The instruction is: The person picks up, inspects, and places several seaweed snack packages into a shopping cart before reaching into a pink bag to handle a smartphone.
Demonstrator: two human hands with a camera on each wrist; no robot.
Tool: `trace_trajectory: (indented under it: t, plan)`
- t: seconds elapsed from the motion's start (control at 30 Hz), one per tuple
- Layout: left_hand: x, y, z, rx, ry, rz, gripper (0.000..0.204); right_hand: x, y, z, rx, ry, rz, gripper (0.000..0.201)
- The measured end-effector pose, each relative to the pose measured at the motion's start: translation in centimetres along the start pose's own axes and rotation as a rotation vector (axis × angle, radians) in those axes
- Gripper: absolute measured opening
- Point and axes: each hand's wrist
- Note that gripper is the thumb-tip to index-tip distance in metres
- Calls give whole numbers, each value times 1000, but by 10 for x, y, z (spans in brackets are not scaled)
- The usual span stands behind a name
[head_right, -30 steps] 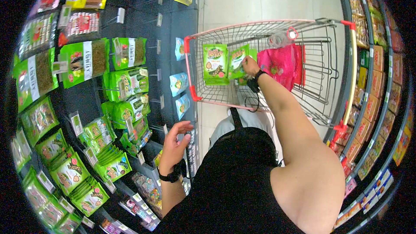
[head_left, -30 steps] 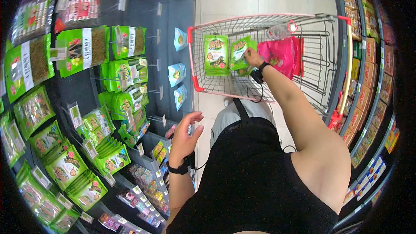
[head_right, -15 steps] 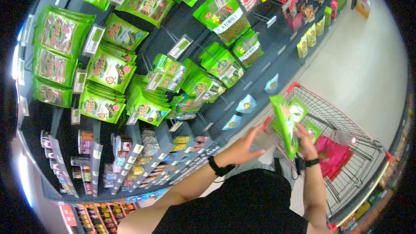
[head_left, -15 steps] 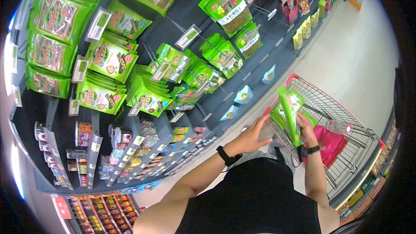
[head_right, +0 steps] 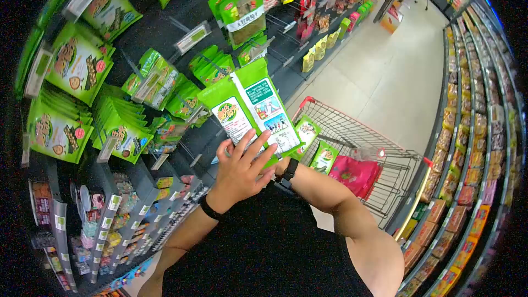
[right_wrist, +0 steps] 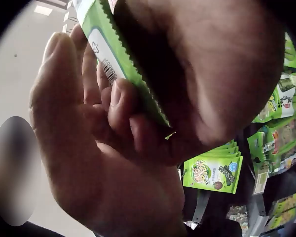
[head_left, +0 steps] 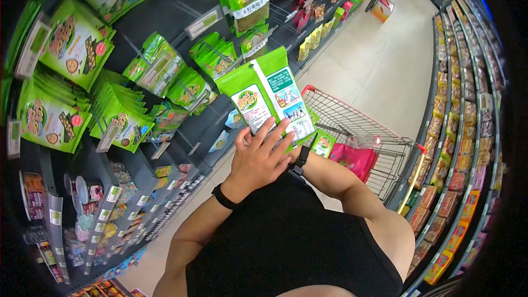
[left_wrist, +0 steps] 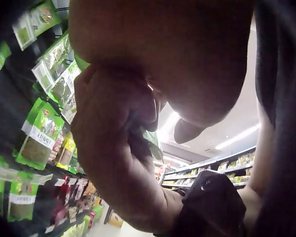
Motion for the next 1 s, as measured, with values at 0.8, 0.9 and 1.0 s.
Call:
trace_trajectory:
  t: [0.8,0.9,1.0]
  plan:
    - [72,66,-94,-20,48,221,55,-39,-125,37,-106,209,-108,37]
    - [75,71,-102,-26,30,232,55,-40,-136,40,-109,233,-108,35]
    - [79,76,-108,-46,31,232,55,-44,-144,41,-91,266,-113,34]
Point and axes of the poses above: each hand's wrist, its own y-axis away from the middle knuckle, its own x-axis out of the back of the hand, z = x × y, and after that the axes turned 12 degrees about y, right-handed
